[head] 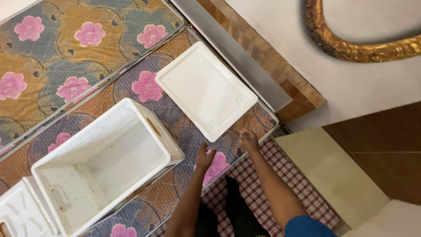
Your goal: The person unfolds a collapsed white plastic cooler on a bed, lifts the side panels into position, places a rectangular frame into the top opening, and closes the lid. The assembled cooler is then moved to the floor.
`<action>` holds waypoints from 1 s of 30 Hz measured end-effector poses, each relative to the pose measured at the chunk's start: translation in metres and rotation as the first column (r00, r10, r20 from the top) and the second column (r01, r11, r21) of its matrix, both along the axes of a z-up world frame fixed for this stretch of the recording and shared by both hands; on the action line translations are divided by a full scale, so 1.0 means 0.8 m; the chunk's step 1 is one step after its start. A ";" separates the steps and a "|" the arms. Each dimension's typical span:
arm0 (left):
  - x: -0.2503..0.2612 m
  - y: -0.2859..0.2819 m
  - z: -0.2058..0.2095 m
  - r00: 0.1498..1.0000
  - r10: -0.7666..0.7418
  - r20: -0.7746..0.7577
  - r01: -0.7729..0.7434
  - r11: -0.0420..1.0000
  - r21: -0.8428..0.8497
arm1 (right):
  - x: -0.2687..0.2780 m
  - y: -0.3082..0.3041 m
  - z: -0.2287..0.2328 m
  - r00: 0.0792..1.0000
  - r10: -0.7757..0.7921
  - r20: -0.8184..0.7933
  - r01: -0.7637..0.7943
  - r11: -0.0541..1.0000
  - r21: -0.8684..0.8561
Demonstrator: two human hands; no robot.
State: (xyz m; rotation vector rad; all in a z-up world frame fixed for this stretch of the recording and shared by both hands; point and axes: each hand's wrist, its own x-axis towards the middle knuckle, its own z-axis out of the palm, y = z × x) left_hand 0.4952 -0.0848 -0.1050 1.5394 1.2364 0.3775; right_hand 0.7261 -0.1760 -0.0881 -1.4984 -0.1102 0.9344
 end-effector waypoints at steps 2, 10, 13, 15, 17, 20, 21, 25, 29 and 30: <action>0.009 0.008 -0.008 0.999 0.049 0.011 -0.048 0.995 -0.086 | 0.003 0.011 -0.012 0.997 0.044 -0.058 -0.037 0.992 0.124; 0.038 0.037 -0.038 0.922 0.358 0.146 -0.228 0.809 -0.542 | -0.007 0.049 -0.054 0.971 0.146 -0.190 -0.167 0.981 -0.101; 0.039 0.038 -0.040 0.879 0.433 0.197 -0.222 0.741 -0.634 | -0.013 0.057 -0.058 0.935 0.205 -0.289 -0.221 0.975 -0.024; 0.039 0.036 -0.037 0.801 0.545 0.247 -0.221 0.653 -0.724 | -0.015 0.059 -0.057 0.922 0.207 -0.328 -0.234 0.971 -0.045; 0.036 0.032 -0.036 0.740 0.616 0.270 -0.206 0.590 -0.781 | -0.021 0.056 -0.056 0.925 0.153 -0.348 -0.221 0.961 -0.165; 0.038 0.032 -0.033 0.704 0.644 0.298 -0.166 0.558 -0.813 | -0.028 0.059 -0.054 0.916 0.167 -0.365 -0.228 0.965 -0.132; 0.040 0.032 -0.031 0.703 0.641 0.307 -0.147 0.553 -0.820 | -0.031 0.062 -0.053 0.918 0.154 -0.365 -0.205 0.973 -0.105; 0.051 0.023 -0.020 0.689 0.636 0.348 -0.108 0.564 -0.818 | -0.038 0.072 -0.044 0.928 0.022 -0.372 -0.043 0.998 -0.048; 0.058 0.008 0.002 0.739 0.569 0.360 -0.087 0.611 -0.787 | -0.040 0.077 -0.028 0.889 -0.069 -0.453 0.160 0.973 0.166; 0.058 0.005 0.009 0.744 0.563 0.359 -0.082 0.611 -0.788 | -0.041 0.079 -0.024 0.872 -0.107 -0.477 0.199 0.969 0.147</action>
